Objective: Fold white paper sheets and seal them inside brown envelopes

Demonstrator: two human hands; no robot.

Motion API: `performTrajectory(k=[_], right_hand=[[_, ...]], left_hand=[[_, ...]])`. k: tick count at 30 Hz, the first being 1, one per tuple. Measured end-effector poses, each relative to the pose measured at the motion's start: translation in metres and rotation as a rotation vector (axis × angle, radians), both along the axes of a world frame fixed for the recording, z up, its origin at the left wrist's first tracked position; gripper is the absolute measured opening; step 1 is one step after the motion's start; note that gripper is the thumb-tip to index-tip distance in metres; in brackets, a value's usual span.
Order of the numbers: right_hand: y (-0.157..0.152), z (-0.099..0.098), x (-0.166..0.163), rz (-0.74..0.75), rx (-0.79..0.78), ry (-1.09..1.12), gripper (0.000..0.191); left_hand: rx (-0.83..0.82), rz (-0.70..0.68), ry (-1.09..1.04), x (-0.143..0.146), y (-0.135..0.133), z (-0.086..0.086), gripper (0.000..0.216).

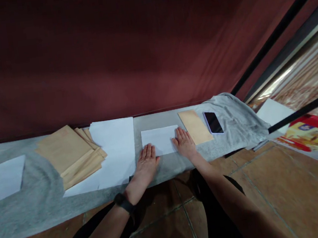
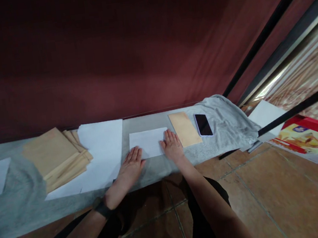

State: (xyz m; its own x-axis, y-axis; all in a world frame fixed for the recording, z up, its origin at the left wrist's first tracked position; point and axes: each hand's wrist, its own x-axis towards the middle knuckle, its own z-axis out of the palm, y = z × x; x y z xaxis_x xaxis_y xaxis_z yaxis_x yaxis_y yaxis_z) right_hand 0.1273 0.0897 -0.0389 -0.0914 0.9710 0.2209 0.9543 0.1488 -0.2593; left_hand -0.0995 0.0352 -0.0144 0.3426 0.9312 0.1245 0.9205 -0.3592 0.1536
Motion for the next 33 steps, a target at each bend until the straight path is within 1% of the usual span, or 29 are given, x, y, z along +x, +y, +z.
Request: performTrajectory(k=[2,5,7,9,11,13,15,17,19,20,22,23,24,25,26,27,29,30,31,33], right_hand=[[-0.005,0.001,0.001,-0.017,0.001,0.009,0.063],[-0.012,0.008,0.000,-0.035,-0.016,0.018,0.061],[-0.017,0.014,-0.003,-0.006,-0.045,0.031,0.059],[-0.023,0.021,-0.009,0.086,-0.079,0.058,0.058],[-0.030,0.025,-0.019,0.225,-0.105,0.091,0.057],[-0.038,0.029,-0.032,0.361,-0.111,0.120,0.059],[-0.042,0.033,-0.044,0.431,-0.118,0.141,0.057],[-0.041,0.040,-0.052,0.407,-0.139,0.187,0.048],[-0.034,0.052,-0.052,0.321,-0.160,0.325,0.043],[-0.028,0.059,-0.049,0.268,-0.163,0.442,0.041],[-0.015,0.074,-0.041,0.144,-0.142,0.777,0.039],[-0.009,0.080,-0.037,0.092,-0.137,0.961,0.040],[-0.005,0.085,-0.033,0.058,-0.138,1.139,0.042],[-0.002,0.087,-0.031,0.030,-0.144,1.296,0.043],[-0.001,0.088,-0.030,0.005,-0.158,1.424,0.044],[-0.002,0.086,-0.031,-0.019,-0.178,1.518,0.045],[-0.006,0.077,-0.036,-0.069,-0.225,1.600,0.048],[-0.008,0.072,-0.039,-0.088,-0.247,1.598,0.050],[-0.010,0.066,-0.041,-0.097,-0.261,1.578,0.050],[-0.012,0.056,-0.041,-0.098,-0.275,1.527,0.050]], left_hand=[[-0.022,-0.015,0.036,-0.003,0.002,0.002,0.051],[-0.053,-0.034,0.076,-0.004,0.005,0.005,0.046],[-0.059,-0.047,0.078,-0.004,0.006,0.008,0.048],[-0.062,-0.055,0.073,-0.004,0.007,0.013,0.053],[-0.057,-0.063,0.068,-0.004,0.007,0.018,0.054],[-0.038,-0.076,0.046,-0.005,0.007,0.023,0.049],[0.014,-0.106,-0.012,-0.005,0.008,0.030,0.043],[0.105,-0.138,-0.106,-0.004,0.009,0.039,0.040],[0.224,-0.110,-0.244,-0.003,0.013,0.050,0.041],[0.277,-0.054,-0.334,-0.004,0.016,0.055,0.045],[0.328,0.122,-0.564,-0.006,0.024,0.063,0.066],[0.305,0.221,-0.705,-0.007,0.028,0.064,0.077],[0.237,0.307,-0.856,-0.008,0.032,0.064,0.085],[0.126,0.374,-1.006,-0.008,0.036,0.062,0.087],[-0.016,0.416,-1.147,-0.007,0.038,0.059,0.085],[-0.170,0.429,-1.269,-0.005,0.039,0.056,0.080],[-0.442,0.388,-1.435,0.001,0.038,0.049,0.070],[-0.527,0.358,-1.486,0.004,0.036,0.047,0.068],[-0.573,0.334,-1.520,0.006,0.035,0.046,0.067],[-0.563,0.336,-1.544,0.007,0.033,0.046,0.071]])
